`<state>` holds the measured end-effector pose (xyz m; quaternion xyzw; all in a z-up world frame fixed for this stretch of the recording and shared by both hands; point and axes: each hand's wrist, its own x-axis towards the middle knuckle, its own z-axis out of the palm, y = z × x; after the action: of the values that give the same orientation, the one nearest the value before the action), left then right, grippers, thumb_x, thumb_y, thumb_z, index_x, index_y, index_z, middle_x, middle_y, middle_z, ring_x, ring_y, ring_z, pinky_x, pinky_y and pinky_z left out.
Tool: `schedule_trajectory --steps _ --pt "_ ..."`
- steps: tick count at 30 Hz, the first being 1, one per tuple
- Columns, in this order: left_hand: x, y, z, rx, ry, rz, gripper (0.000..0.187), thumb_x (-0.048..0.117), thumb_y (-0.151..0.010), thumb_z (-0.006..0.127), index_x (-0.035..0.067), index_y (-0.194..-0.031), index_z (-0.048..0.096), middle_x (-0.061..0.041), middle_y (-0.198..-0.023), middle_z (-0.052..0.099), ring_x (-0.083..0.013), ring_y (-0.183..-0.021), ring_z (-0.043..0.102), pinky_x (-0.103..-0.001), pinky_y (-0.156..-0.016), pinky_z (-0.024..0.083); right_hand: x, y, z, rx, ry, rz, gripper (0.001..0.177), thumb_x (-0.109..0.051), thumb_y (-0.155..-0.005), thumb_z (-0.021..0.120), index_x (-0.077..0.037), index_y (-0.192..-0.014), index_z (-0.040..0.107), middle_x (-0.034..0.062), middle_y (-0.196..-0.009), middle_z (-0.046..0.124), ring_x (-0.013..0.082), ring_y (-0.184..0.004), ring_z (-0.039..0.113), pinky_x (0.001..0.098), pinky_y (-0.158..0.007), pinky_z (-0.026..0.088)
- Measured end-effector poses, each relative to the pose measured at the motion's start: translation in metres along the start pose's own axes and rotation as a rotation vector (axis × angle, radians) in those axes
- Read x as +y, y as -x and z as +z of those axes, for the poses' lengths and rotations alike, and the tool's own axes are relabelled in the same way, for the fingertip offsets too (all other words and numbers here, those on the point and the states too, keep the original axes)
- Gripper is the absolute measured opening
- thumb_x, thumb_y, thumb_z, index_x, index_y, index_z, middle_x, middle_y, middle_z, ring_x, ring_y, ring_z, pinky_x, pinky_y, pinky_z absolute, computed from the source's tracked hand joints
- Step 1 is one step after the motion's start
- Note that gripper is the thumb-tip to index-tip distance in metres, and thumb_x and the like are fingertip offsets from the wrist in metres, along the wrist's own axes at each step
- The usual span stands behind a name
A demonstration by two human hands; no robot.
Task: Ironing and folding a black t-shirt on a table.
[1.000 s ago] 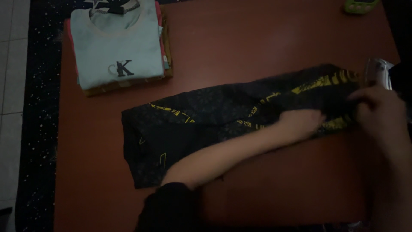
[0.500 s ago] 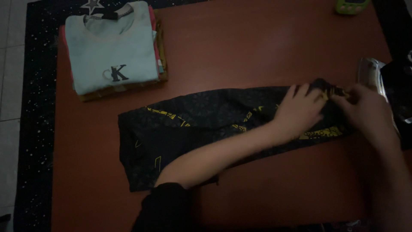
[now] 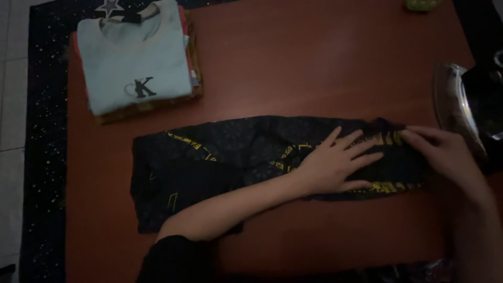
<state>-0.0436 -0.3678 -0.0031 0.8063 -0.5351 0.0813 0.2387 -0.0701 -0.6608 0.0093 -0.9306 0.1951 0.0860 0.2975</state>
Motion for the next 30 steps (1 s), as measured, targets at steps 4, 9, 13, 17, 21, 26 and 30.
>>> schedule_trajectory --steps 4,9,13,17,21,26,30 --pt "0.029 -0.036 0.003 0.063 -0.044 -0.077 0.074 0.051 -0.082 0.066 0.009 -0.142 0.055 -0.014 -0.152 0.051 -0.0347 -0.134 0.052 -0.051 -0.114 0.042 0.032 -0.014 0.008 0.009 -0.223 -0.094 0.041 -0.032 -0.111 0.051 -0.01 -0.142 0.067 0.0129 -0.139 0.069 0.023 -0.121 0.065 0.0338 -0.101 0.048" --pt "0.036 -0.072 0.07 0.021 -0.253 -0.039 0.02 0.022 -0.108 0.062 0.007 -0.121 0.06 -0.011 -0.129 0.065 -0.0287 -0.119 0.063 -0.038 -0.096 0.054 0.03 0.014 0.005 0.102 -0.011 -0.294 0.037 -0.014 -0.121 0.041 -0.005 -0.148 0.064 0.0173 -0.14 0.067 0.0233 -0.119 0.064 0.0354 -0.099 0.048" --pt "0.001 -0.093 0.032 0.412 0.303 -0.293 0.022 0.018 -0.107 0.05 0.007 -0.126 0.056 -0.013 -0.088 0.067 -0.028 -0.076 0.067 -0.039 -0.064 0.054 0.004 0.053 -0.005 0.244 -0.344 -0.063 0.026 -0.017 -0.116 0.054 -0.004 -0.137 0.063 0.0133 -0.12 0.069 0.0157 -0.1 0.065 0.0315 -0.084 0.052" --pt "-0.054 -0.137 0.016 0.478 0.708 -0.437 0.03 0.031 -0.113 0.043 0.011 -0.131 0.054 -0.014 -0.07 0.069 -0.0273 -0.056 0.064 -0.042 -0.047 0.048 -0.034 0.059 -0.017 0.051 -0.108 -0.035 0.03 -0.006 -0.111 0.057 -0.006 -0.136 0.074 0.0253 -0.103 0.074 0.0376 -0.083 0.064 0.0499 -0.068 0.053" --pt "-0.057 -0.169 0.019 0.633 0.497 -0.327 0.024 0.033 -0.114 0.046 0.018 -0.13 0.055 -0.01 -0.073 0.071 -0.0285 -0.063 0.067 -0.041 -0.051 0.049 -0.048 0.015 -0.004 0.055 -0.044 -0.552 0.037 0.0 -0.097 0.059 -0.006 -0.132 0.068 0.0168 -0.127 0.071 0.0266 -0.115 0.067 0.039 -0.096 0.052" --pt "-0.038 -0.168 0.02 0.602 0.128 -0.296 0.025 0.03 -0.112 0.055 0.021 -0.136 0.055 -0.005 -0.068 0.064 -0.0188 -0.056 0.063 -0.034 -0.043 0.046 -0.074 -0.011 -0.005 0.339 0.271 -0.663 0.038 -0.003 -0.098 0.066 0.011 -0.132 0.06 0.0305 -0.132 0.062 0.0448 -0.116 0.059 0.0493 -0.093 0.05" --pt "-0.026 -0.15 0.054 0.601 0.031 -0.265 0.032 0.023 -0.107 0.057 0.023 -0.139 0.055 -0.005 -0.075 0.065 -0.0187 -0.066 0.066 -0.032 -0.047 0.049 -0.052 -0.035 0.003 0.181 0.191 -0.305 0.023 -0.003 -0.105 0.061 0.013 -0.122 0.059 0.0288 -0.112 0.067 0.0405 -0.102 0.067 0.0494 -0.084 0.053"
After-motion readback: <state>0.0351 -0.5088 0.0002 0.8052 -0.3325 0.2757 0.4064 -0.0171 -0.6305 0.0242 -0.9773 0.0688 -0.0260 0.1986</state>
